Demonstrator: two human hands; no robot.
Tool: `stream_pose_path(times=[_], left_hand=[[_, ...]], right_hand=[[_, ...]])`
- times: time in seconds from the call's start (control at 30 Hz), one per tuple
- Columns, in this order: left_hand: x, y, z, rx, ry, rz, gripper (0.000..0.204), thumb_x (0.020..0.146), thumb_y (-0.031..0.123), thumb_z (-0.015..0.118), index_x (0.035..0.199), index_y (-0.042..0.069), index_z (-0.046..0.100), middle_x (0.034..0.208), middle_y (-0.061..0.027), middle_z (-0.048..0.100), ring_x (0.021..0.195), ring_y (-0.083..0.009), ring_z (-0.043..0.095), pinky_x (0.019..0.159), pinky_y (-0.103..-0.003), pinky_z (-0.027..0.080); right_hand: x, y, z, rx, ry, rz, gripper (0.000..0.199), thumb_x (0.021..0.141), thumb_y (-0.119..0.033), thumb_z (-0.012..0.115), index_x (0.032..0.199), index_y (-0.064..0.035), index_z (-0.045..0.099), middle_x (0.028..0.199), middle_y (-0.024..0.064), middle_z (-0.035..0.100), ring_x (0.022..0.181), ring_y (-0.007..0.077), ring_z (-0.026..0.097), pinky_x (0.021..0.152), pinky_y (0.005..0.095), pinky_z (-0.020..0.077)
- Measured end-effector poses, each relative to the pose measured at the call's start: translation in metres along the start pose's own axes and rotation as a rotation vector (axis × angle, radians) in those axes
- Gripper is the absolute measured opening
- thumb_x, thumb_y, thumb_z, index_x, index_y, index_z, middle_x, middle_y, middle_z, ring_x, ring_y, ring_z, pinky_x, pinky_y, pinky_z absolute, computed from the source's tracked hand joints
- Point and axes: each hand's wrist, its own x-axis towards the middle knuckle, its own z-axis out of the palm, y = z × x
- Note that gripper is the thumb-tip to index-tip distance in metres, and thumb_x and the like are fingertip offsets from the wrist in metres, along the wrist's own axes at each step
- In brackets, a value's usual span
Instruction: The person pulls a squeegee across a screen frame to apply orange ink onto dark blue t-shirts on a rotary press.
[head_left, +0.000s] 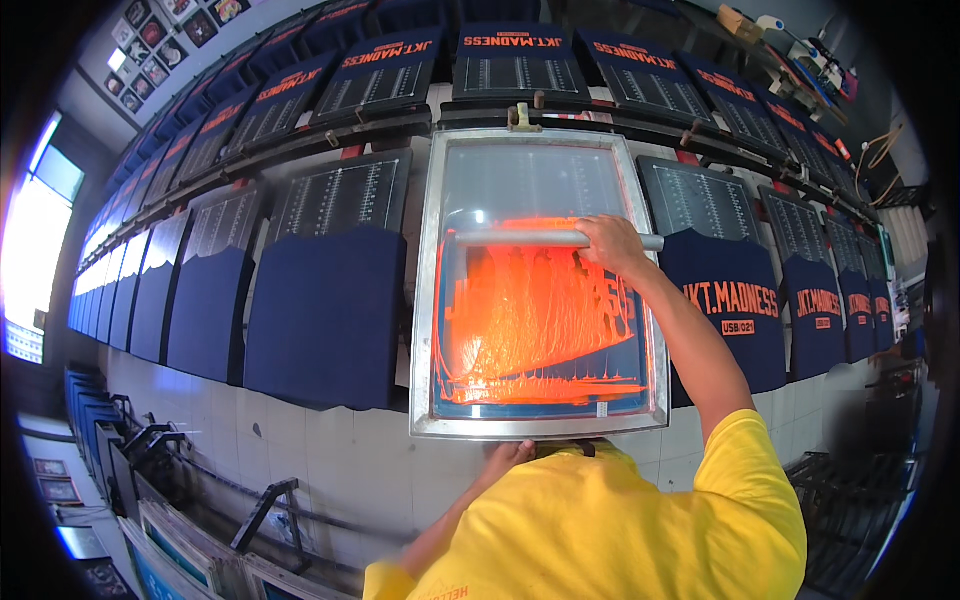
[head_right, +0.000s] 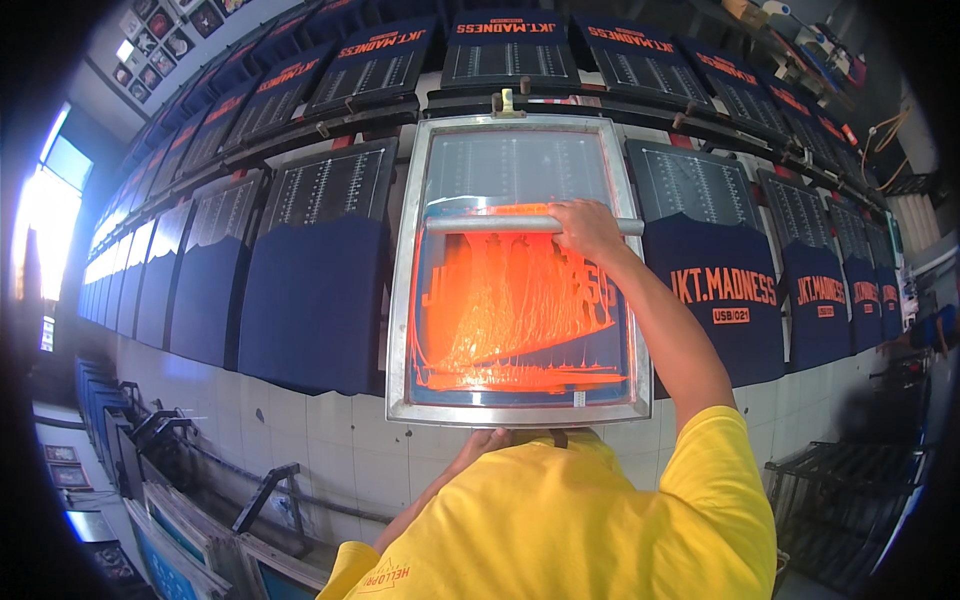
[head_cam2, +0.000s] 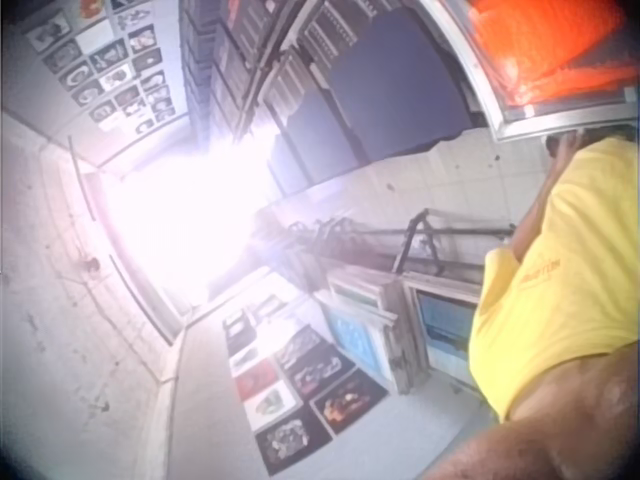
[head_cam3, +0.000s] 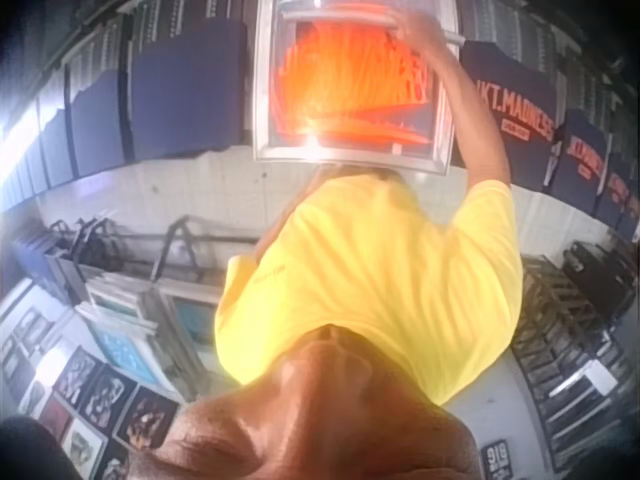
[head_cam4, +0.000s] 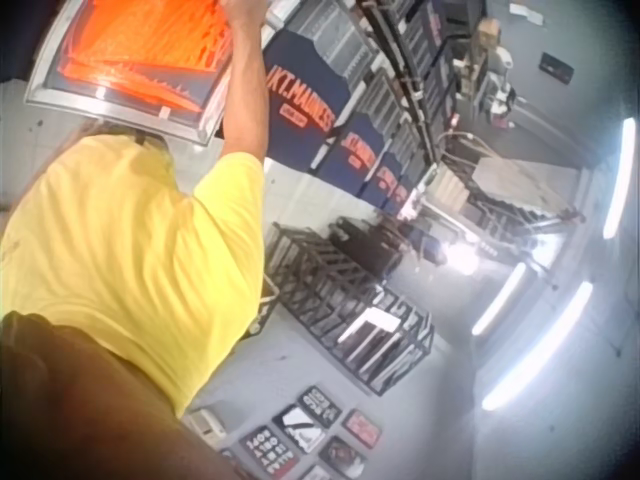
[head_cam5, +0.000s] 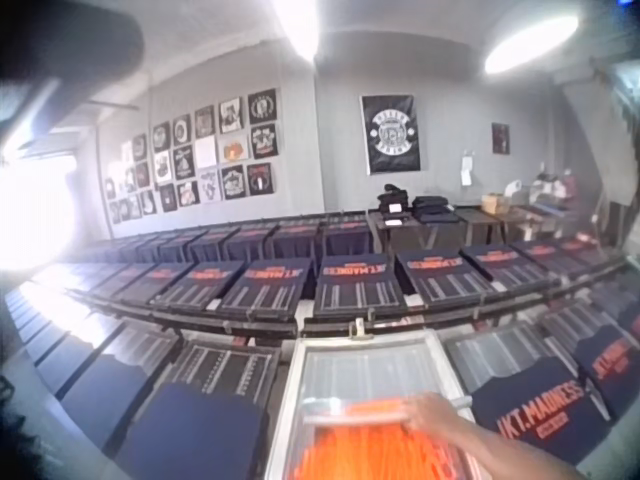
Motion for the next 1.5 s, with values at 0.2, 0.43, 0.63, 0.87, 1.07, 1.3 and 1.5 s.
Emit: stream_pose_path(times=[0.2, 0.43, 0.63, 0.87, 1.07, 1.3, 1.5], left_hand=[[-0.002, -0.003, -0.001, 0.038, -0.009, 0.047, 0.050, 0.106, 0.050, 0.044, 0.087, 0.004, 0.054, 0.073, 0.0011, 0.049, 0.069, -0.0117, 0.043, 0.061, -0.032, 0.038], [0.004, -0.006, 0.000, -0.065, -0.005, 0.113, 0.049, 0.106, 0.047, 0.044, 0.085, 0.004, 0.052, 0.072, 0.0009, 0.048, 0.068, -0.0114, 0.042, 0.061, -0.030, 0.037], [0.008, -0.008, -0.008, 0.025, -0.058, 0.061, 0.051, 0.106, 0.048, 0.044, 0.082, 0.004, 0.052, 0.069, 0.0012, 0.046, 0.067, -0.0115, 0.042, 0.061, -0.031, 0.037], [0.009, -0.009, -0.009, 0.039, -0.059, 0.027, 0.053, 0.106, 0.050, 0.045, 0.081, 0.004, 0.054, 0.070, 0.0014, 0.047, 0.066, -0.0116, 0.041, 0.060, -0.032, 0.036], [0.007, 0.010, -0.012, 0.080, -0.096, 0.012, 0.047, 0.106, 0.043, 0.048, 0.090, 0.001, 0.060, 0.072, 0.0021, 0.051, 0.066, -0.0110, 0.043, 0.060, -0.031, 0.037], [0.002, 0.021, -0.004, -0.209, -0.101, 0.053, 0.028, 0.097, 0.030, 0.067, 0.105, 0.004, 0.062, 0.082, 0.0047, 0.052, 0.071, -0.0067, 0.042, 0.062, -0.026, 0.037], [0.007, 0.012, -0.010, -0.091, -0.161, 0.023, 0.027, 0.102, 0.027, 0.059, 0.109, 0.002, 0.064, 0.078, 0.0062, 0.051, 0.069, -0.0063, 0.041, 0.061, -0.026, 0.036]], right_hand=[[-0.016, -0.017, 0.000, 0.026, -0.063, 0.038, 0.022, 0.069, -0.017, 0.076, 0.084, -0.0067, 0.064, 0.083, 0.0110, 0.067, 0.086, 0.0347, 0.066, 0.075, 0.0477, 0.0511], [-0.073, -0.064, -0.006, -0.009, -0.141, 0.082, 0.026, 0.074, -0.022, 0.077, 0.094, -0.0095, 0.067, 0.091, 0.0083, 0.069, 0.089, 0.0299, 0.068, 0.079, 0.0445, 0.0526], [-0.137, -0.114, -0.011, 0.013, -0.108, 0.063, 0.031, 0.069, -0.019, 0.078, 0.095, -0.0093, 0.064, 0.089, 0.0067, 0.066, 0.087, 0.0289, 0.065, 0.079, 0.0415, 0.0519], [-0.212, -0.165, -0.009, -0.029, 0.016, -0.056, 0.027, 0.068, -0.014, 0.072, 0.091, -0.0072, 0.061, 0.090, 0.0060, 0.058, 0.083, 0.0259, 0.058, 0.072, 0.0395, 0.0481], [-0.234, -0.178, -0.003, -0.012, -0.012, -0.053, 0.046, 0.065, -0.030, 0.079, 0.100, -0.0067, 0.059, 0.101, 0.0059, 0.055, 0.090, 0.0240, 0.055, 0.071, 0.0379, 0.0447], [-0.253, -0.180, 0.014, 0.033, -0.015, -0.042, 0.067, 0.065, -0.047, 0.081, 0.112, -0.0057, 0.057, 0.115, 0.0090, 0.054, 0.102, 0.0258, 0.053, 0.076, 0.0389, 0.0443], [-0.260, -0.181, 0.021, 0.062, -0.017, -0.006, 0.072, 0.065, -0.048, 0.081, 0.117, -0.0055, 0.056, 0.119, 0.0098, 0.053, 0.105, 0.0271, 0.053, 0.079, 0.0408, 0.0443]])
